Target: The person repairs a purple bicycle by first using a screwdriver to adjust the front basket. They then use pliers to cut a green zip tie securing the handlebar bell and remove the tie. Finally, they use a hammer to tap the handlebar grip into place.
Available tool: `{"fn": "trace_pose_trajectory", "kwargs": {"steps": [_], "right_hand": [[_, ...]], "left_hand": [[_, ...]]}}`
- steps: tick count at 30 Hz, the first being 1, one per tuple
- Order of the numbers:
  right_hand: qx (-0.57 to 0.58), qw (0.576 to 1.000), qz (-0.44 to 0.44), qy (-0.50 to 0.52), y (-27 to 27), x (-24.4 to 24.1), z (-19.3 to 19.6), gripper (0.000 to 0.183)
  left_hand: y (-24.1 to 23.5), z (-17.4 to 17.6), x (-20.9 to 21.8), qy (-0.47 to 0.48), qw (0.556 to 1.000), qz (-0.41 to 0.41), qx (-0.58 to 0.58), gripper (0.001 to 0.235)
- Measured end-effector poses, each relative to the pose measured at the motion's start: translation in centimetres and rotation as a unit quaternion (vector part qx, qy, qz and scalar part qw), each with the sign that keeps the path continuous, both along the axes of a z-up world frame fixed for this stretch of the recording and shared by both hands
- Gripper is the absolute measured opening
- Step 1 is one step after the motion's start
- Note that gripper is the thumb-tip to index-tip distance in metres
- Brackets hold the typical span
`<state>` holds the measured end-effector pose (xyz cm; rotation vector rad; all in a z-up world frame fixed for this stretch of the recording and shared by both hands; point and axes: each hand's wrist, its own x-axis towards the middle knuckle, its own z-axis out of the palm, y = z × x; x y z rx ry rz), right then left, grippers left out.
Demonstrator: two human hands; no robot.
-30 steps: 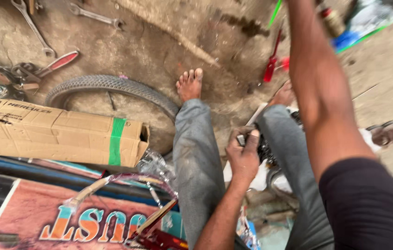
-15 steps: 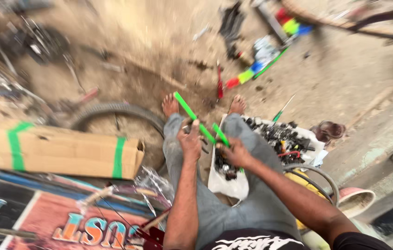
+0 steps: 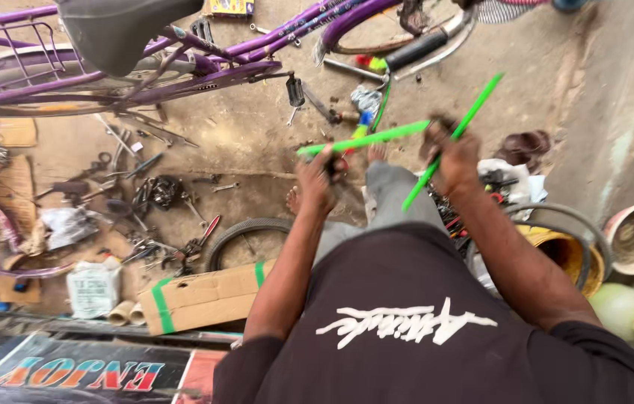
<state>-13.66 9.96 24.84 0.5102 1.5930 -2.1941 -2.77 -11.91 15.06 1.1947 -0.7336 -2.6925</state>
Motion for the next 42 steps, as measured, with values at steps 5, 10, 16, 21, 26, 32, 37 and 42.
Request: {"fn": "trace_pose_trajectory", "kwargs": {"steps": [5, 10, 16, 21, 26, 32, 37, 42], "right_hand": [[0.102, 0.984, -0.095, 0.115, 1.8, -9.0, -0.2, 0.010], [0.081, 0.981, -0.019, 0.174, 3.3, -20.1, -1.9, 0.012], [0.119, 0.963, 0.022, 0.241, 1.7, -26.2, -5.3, 0.013], [0.237, 0.892, 0.133, 0.360, 1.9, -26.6, -6.0, 0.009], [0.190, 0.890, 0.159, 0.382, 2.7, -25.9, -4.0, 0.026], [0.322, 0.832, 0.212, 0.399, 1.7, -28.3, -1.0, 0.018], [0.243, 0.855, 0.222, 0.400, 1.9, -28.6, -1.0, 0.010], [0.246, 0.867, 0.269, 0.339, 2.8, -29.6, -1.6, 0.007]], "left_hand": [[6.9, -4.1, -9.0, 0.014, 0.994, 0.006, 0.109, 0.011], [11.0, -3.6, -13.9, -0.002, 0.994, 0.014, 0.108, 0.014], [12.9, 0.3, -15.5, -0.030, 0.997, 0.062, 0.039, 0.025], [14.0, 2.1, -15.8, -0.062, 0.992, 0.103, 0.036, 0.022], [15.0, 3.7, -16.0, -0.036, 0.995, 0.081, 0.054, 0.026], [16.2, 4.0, -17.2, -0.015, 0.994, 0.093, 0.064, 0.020], [16.1, 3.4, -16.4, 0.024, 0.991, 0.126, 0.023, 0.024], [15.2, 2.4, -16.0, 0.055, 0.989, 0.131, 0.037, 0.034]]}}
